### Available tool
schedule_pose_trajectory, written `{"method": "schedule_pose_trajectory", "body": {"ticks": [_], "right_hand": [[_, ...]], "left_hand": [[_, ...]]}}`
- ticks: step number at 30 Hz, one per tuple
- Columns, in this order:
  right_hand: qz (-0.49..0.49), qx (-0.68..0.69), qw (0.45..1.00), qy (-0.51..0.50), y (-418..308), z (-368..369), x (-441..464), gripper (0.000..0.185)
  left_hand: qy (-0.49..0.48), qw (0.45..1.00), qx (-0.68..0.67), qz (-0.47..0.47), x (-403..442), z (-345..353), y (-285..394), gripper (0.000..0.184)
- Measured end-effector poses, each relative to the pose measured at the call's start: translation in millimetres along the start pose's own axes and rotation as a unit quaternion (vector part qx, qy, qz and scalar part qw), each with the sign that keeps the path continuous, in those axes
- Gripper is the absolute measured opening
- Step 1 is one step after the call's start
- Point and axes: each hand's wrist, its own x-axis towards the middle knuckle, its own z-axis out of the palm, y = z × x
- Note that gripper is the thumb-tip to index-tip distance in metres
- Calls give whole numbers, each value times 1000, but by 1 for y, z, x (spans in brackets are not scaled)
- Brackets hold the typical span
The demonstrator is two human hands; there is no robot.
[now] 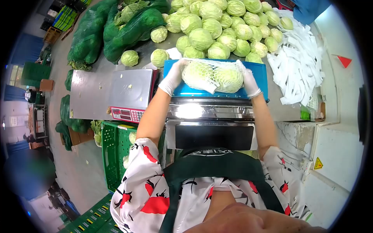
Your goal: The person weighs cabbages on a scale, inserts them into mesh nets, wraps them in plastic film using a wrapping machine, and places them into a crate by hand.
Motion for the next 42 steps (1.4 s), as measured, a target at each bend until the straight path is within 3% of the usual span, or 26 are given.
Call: {"method": "schedule_pose_trajectory", "body": {"ticks": [2,3,5,7,8,11,12,13,15,16,17,19,21,22,24,26,27,30,32,35,37,39,41,42], "right_hand": [[21,12,994,-111,-18,-16,16,49],[-90,27,983,-160,3,-27,37,38],[-121,-102,953,-260,-34,-30,34,30],[-157,-192,913,-325,-66,-32,26,36],[-173,-236,887,-356,-74,-33,20,41],[-216,-153,924,-276,-72,-55,5,54],[-129,-18,964,-233,-72,-57,-7,53],[-66,-2,984,-163,-62,-53,-12,50],[59,30,998,-15,-16,-39,-15,45],[-57,-61,996,28,5,-15,-20,40],[-66,-54,994,69,26,10,-26,37],[-99,-64,981,153,19,36,-34,34],[-101,-7,986,132,7,34,-33,32],[-101,20,987,123,4,33,-31,32],[-128,-60,979,145,9,29,-24,30],[-174,-169,960,141,24,17,-13,30],[-26,-61,991,113,18,12,-6,32],[10,-41,995,89,28,2,6,37],[-29,21,995,89,24,0,7,41],[-98,-57,971,211,18,-7,-31,44],[-213,-321,865,322,20,-14,-76,45],[-218,-481,757,384,49,-29,-115,45],[-56,-569,741,352,60,-12,-148,47],[27,-606,723,331,69,-5,-158,48]], "left_hand": [[-101,993,-41,-46,3,13,28,37],[-86,978,168,93,9,0,21,32],[-147,956,233,99,15,-1,29,27],[-70,951,302,0,16,2,18,26],[-108,938,330,8,5,15,30,26],[-17,804,513,300,-17,42,14,38],[92,749,563,337,-19,31,-3,60],[190,739,556,329,-33,43,5,74],[277,784,479,281,-37,32,-24,67],[223,871,393,194,-39,30,-36,63],[165,935,297,104,-41,33,-46,60],[191,923,300,148,-42,45,-57,48],[144,947,251,140,-43,43,-54,44],[154,933,285,155,-44,50,-49,44],[177,903,350,177,-50,64,-45,42],[169,858,463,142,-38,53,-50,45],[150,841,505,124,-33,47,-44,46],[62,913,403,5,-23,38,-26,55],[41,944,326,13,-25,27,-29,59],[83,961,251,75,-55,12,-30,62],[185,836,498,136,-99,10,-17,66],[243,631,706,208,-134,-20,-33,71],[260,532,786,176,-162,-31,-56,73],[256,535,798,106,-170,-26,-64,79]]}}
